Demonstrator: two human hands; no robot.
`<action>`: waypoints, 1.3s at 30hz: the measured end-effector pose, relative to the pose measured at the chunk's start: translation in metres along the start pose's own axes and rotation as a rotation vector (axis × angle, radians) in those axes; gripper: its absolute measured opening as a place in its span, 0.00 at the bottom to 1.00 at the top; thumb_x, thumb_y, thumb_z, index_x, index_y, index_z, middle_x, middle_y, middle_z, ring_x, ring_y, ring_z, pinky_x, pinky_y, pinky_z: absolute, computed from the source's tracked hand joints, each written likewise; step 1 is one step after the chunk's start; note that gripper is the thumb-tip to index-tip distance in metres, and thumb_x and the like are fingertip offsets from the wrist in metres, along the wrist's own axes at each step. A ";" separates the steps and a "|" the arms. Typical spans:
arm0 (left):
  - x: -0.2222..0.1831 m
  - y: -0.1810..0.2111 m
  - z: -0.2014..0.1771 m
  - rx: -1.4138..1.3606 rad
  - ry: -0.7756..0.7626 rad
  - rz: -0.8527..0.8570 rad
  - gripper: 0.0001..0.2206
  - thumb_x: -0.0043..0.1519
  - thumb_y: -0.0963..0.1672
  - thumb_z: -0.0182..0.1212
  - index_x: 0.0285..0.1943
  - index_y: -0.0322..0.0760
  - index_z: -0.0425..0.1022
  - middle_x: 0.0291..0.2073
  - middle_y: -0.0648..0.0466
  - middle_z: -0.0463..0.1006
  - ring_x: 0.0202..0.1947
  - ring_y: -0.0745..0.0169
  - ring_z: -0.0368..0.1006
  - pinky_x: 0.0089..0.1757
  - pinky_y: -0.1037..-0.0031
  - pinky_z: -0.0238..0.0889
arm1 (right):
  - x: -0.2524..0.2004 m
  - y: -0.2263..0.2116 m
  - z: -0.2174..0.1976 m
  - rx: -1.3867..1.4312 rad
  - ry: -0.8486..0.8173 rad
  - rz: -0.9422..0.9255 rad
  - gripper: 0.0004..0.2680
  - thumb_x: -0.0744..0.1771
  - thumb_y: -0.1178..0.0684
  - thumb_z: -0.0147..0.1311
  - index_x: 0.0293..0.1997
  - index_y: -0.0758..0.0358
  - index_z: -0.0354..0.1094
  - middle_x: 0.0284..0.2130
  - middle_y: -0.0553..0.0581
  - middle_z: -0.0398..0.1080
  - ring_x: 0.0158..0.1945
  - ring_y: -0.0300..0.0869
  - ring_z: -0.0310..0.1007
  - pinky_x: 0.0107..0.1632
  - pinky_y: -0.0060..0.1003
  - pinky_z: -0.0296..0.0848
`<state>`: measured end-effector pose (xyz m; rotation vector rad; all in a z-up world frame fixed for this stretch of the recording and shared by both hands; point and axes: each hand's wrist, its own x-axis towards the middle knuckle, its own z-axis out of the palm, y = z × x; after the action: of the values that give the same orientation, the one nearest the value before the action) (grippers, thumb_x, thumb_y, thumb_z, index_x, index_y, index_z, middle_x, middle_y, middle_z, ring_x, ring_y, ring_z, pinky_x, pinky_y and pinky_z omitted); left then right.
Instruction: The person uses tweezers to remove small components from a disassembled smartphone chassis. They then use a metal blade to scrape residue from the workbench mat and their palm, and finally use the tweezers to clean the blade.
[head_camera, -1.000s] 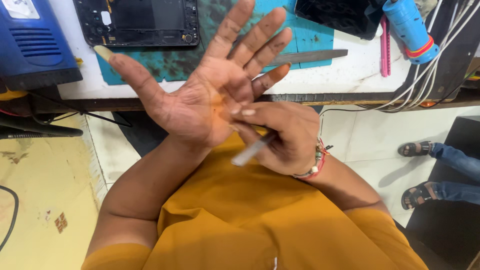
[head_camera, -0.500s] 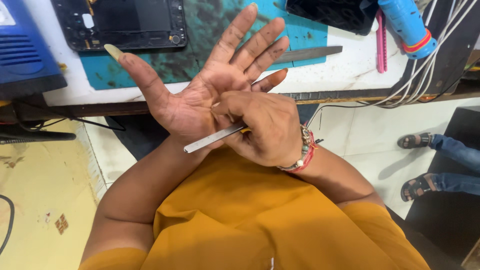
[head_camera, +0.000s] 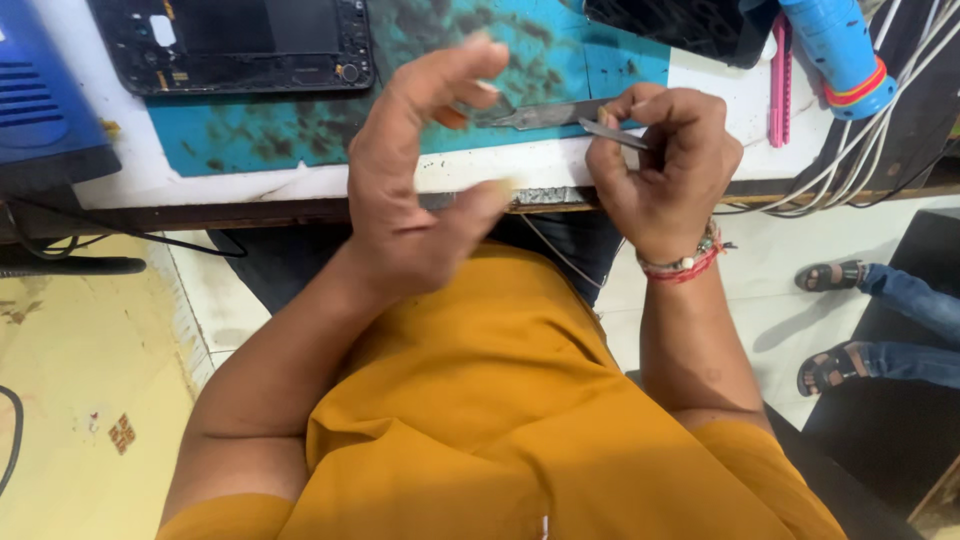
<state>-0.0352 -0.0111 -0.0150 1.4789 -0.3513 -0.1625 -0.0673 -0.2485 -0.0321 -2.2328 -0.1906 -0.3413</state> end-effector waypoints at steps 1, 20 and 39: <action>0.002 -0.003 -0.004 0.239 -0.024 0.111 0.27 0.65 0.53 0.65 0.68 0.36 0.67 0.64 0.50 0.73 0.62 0.53 0.72 0.59 0.66 0.63 | 0.000 0.004 -0.003 -0.084 -0.024 -0.013 0.13 0.69 0.68 0.63 0.50 0.66 0.58 0.40 0.59 0.77 0.29 0.36 0.69 0.34 0.28 0.70; 0.003 -0.027 0.004 0.961 -0.076 0.376 0.08 0.70 0.44 0.66 0.53 0.36 0.81 0.48 0.56 0.74 0.52 0.57 0.69 0.57 0.61 0.51 | -0.019 0.017 -0.007 0.347 -0.014 0.236 0.09 0.77 0.70 0.54 0.58 0.68 0.56 0.47 0.64 0.76 0.52 0.39 0.79 0.58 0.27 0.75; 0.002 -0.029 0.004 0.950 -0.073 0.373 0.08 0.69 0.44 0.65 0.52 0.38 0.83 0.43 0.59 0.74 0.45 0.61 0.68 0.56 0.62 0.51 | 0.013 -0.017 -0.029 -0.700 -0.308 -0.458 0.11 0.67 0.64 0.55 0.55 0.64 0.69 0.48 0.53 0.78 0.26 0.39 0.66 0.29 0.34 0.65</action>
<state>-0.0314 -0.0181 -0.0433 2.3008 -0.8280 0.2969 -0.0646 -0.2605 0.0019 -2.9192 -0.8692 -0.3368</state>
